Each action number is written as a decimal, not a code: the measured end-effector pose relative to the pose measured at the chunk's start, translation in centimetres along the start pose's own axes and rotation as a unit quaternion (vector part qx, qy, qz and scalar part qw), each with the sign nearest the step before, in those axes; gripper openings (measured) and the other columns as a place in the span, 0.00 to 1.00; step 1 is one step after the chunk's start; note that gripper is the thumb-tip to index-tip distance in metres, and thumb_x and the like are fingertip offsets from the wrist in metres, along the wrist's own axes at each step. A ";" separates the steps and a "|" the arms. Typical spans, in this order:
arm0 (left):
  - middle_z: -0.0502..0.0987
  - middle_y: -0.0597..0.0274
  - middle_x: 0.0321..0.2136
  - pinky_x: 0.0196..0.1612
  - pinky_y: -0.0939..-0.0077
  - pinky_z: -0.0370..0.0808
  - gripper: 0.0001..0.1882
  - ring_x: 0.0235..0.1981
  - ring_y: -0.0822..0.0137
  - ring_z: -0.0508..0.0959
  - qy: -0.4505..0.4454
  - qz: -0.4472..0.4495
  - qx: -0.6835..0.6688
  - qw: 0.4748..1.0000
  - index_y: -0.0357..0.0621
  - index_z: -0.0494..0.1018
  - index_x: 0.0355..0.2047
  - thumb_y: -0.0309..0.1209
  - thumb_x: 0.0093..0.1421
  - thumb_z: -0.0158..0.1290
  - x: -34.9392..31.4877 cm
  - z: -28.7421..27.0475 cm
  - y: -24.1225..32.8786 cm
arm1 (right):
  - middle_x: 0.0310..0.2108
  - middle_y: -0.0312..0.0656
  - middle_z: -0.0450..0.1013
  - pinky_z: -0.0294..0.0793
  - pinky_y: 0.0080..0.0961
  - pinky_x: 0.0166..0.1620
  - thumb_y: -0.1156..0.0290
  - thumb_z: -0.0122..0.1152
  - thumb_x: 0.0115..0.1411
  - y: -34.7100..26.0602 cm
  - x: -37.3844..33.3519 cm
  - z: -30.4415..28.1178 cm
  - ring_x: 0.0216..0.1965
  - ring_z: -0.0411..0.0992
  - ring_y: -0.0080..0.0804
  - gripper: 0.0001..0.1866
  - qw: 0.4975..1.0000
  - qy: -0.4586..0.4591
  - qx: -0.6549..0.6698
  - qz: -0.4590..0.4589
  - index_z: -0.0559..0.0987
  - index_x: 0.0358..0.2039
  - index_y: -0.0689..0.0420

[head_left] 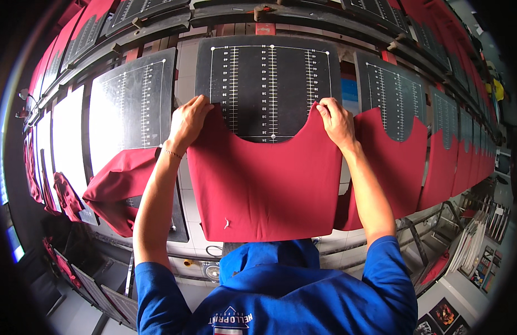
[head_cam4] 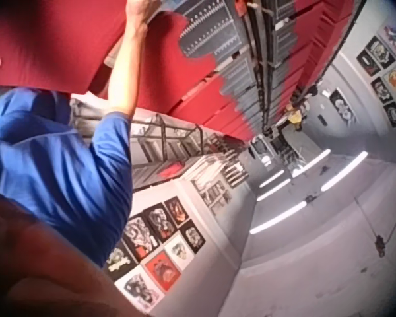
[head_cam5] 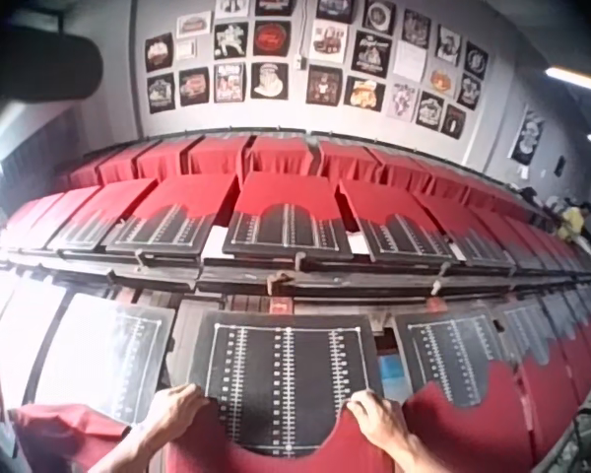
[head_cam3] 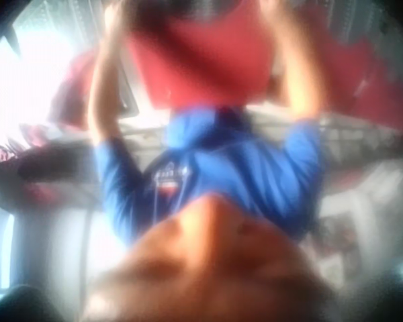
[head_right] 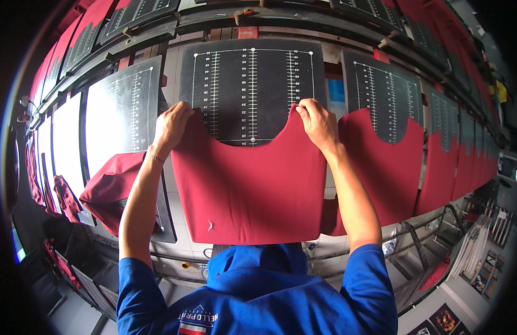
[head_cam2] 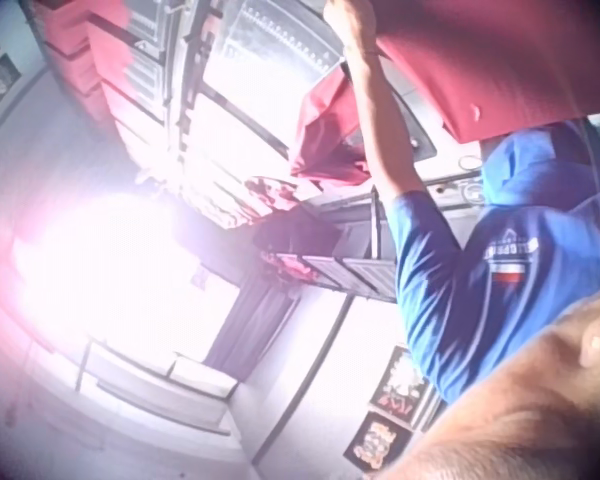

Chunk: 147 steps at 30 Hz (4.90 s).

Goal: The person picks up a stack of red fabric pieces from a table, walks to a line of printing stations, and carefully spreads and aligns each piece onto a separate station pallet by hand.

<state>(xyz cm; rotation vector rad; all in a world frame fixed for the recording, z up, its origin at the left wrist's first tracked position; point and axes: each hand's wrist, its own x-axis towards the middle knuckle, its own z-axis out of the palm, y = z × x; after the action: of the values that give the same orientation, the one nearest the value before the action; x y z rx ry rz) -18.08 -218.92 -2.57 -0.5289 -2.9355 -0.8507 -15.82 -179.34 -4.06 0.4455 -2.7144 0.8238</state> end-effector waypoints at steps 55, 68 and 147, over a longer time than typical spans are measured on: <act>0.78 0.60 0.44 0.48 0.71 0.74 0.23 0.43 0.68 0.77 0.104 -0.493 -0.629 0.592 0.39 0.72 0.52 0.44 0.73 0.37 -29.7 9.3 1.1 | 0.52 0.44 0.74 0.74 0.36 0.55 0.52 0.46 0.70 -4.9 -37.1 -1.7 0.52 0.74 0.36 0.26 0.496 0.104 0.675 0.535 0.69 0.58 0.59; 0.78 0.62 0.45 0.48 0.72 0.73 0.25 0.44 0.70 0.76 0.119 -0.489 -0.611 0.611 0.40 0.72 0.56 0.44 0.73 0.36 -30.0 10.0 0.0 | 0.37 0.40 0.76 0.75 0.27 0.34 0.60 0.45 0.70 -4.8 -37.1 -2.3 0.35 0.75 0.30 0.20 0.589 0.028 0.558 0.584 0.73 0.54 0.58; 0.72 0.50 0.35 0.43 0.54 0.70 0.07 0.41 0.46 0.72 0.031 -0.155 -0.013 0.987 0.41 0.71 0.33 0.31 0.59 0.54 -42.8 -23.2 -14.2 | 0.60 0.47 0.64 0.64 0.46 0.59 0.54 0.65 0.58 -54.5 -12.0 23.3 0.58 0.66 0.46 0.36 0.991 -0.126 0.035 0.024 0.66 0.62 0.57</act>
<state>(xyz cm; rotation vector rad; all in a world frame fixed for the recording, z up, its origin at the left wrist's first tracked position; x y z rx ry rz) 16.13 -255.76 4.25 -0.0413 -2.9965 -0.9122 11.25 -233.22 -0.05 0.5344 -2.9445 0.9371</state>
